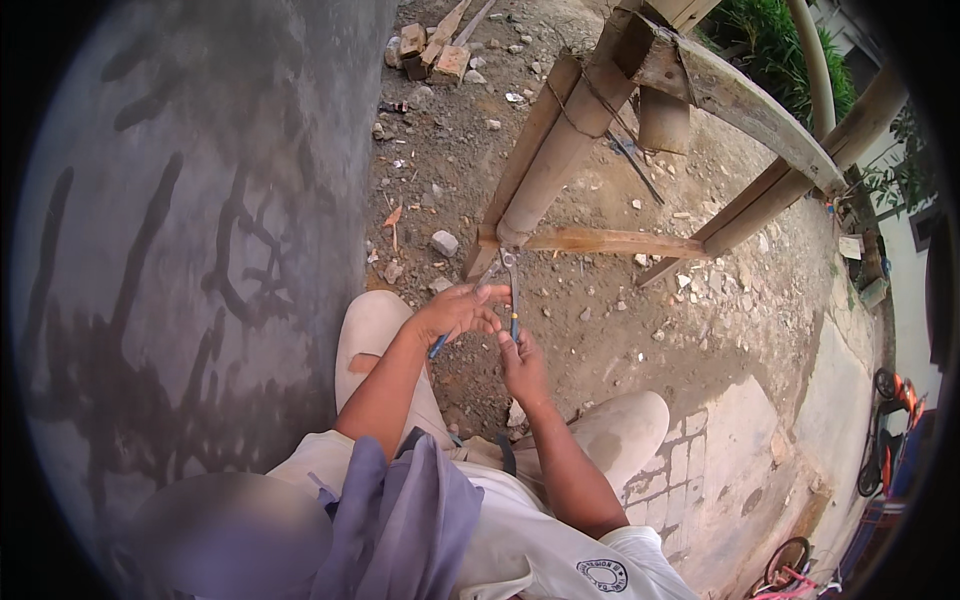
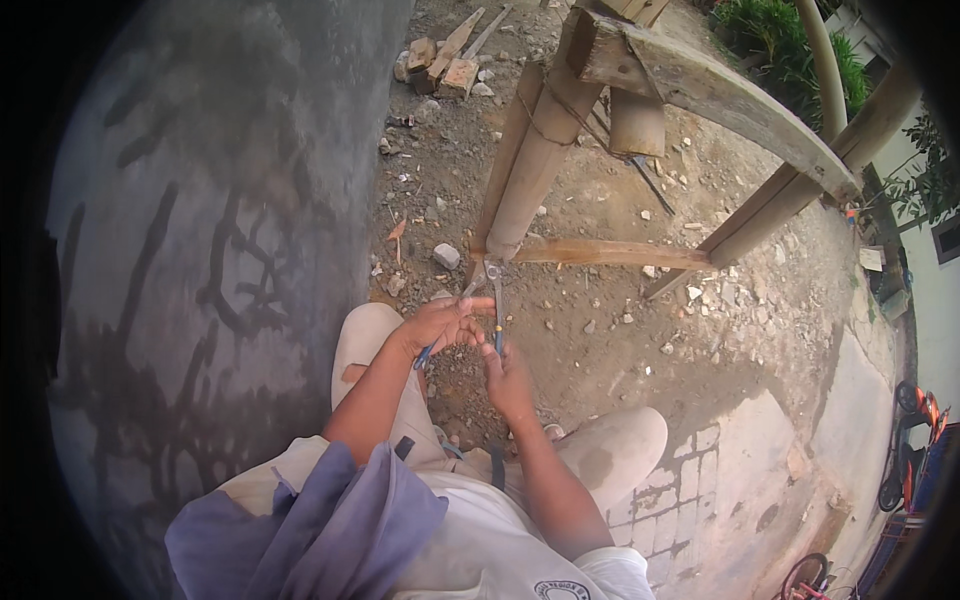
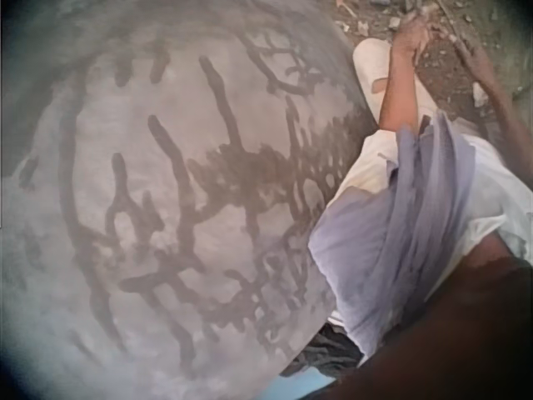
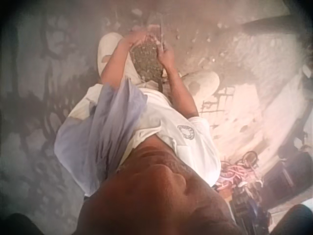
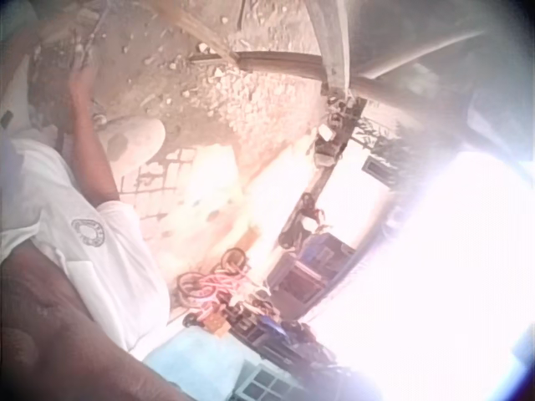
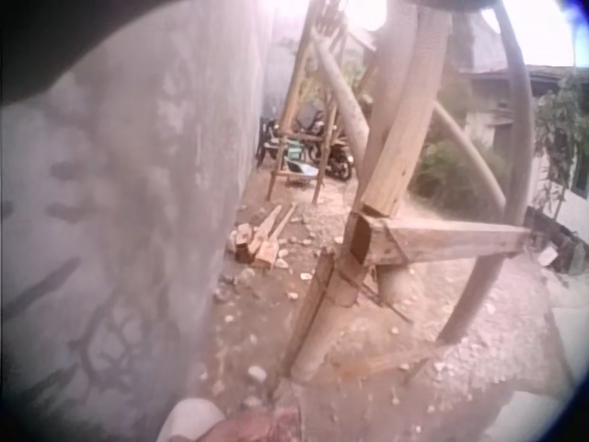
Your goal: The person uses pliers to cut and remove wire bindings from a bamboo scaffolding frame, then positions a long metal rebar rod against the structure. The person repeatedly adjusts the rod's placement along the bamboo poles.
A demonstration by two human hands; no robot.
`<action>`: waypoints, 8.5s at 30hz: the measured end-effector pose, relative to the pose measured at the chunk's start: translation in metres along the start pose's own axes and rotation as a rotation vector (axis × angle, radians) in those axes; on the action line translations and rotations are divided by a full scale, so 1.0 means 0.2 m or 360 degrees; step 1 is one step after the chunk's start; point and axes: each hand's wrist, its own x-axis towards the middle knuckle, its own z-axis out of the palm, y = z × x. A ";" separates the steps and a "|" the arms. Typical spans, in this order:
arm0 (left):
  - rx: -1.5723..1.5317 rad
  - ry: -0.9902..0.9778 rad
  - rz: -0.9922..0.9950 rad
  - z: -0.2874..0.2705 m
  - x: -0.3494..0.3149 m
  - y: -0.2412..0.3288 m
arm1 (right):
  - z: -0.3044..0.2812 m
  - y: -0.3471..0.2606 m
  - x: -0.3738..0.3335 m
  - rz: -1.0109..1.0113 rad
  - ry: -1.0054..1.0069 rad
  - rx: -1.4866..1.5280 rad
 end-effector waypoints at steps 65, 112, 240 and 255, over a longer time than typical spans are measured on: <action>-0.0992 0.0280 -0.0124 0.27 0.36 0.19 | -0.09 -0.55 0.08 0.0148 -0.0092 -0.0445; 0.0814 0.1274 0.0657 0.14 0.34 -0.08 | -0.39 0.30 0.22 0.0080 0.0655 -0.0563; 0.0416 0.0472 0.0246 0.90 0.41 0.31 | -0.78 -0.47 0.25 0.0030 -0.1192 0.0847; -0.0256 0.0521 0.0352 0.17 -0.08 0.57 | -0.28 0.04 -0.32 0.0564 -0.1346 0.0469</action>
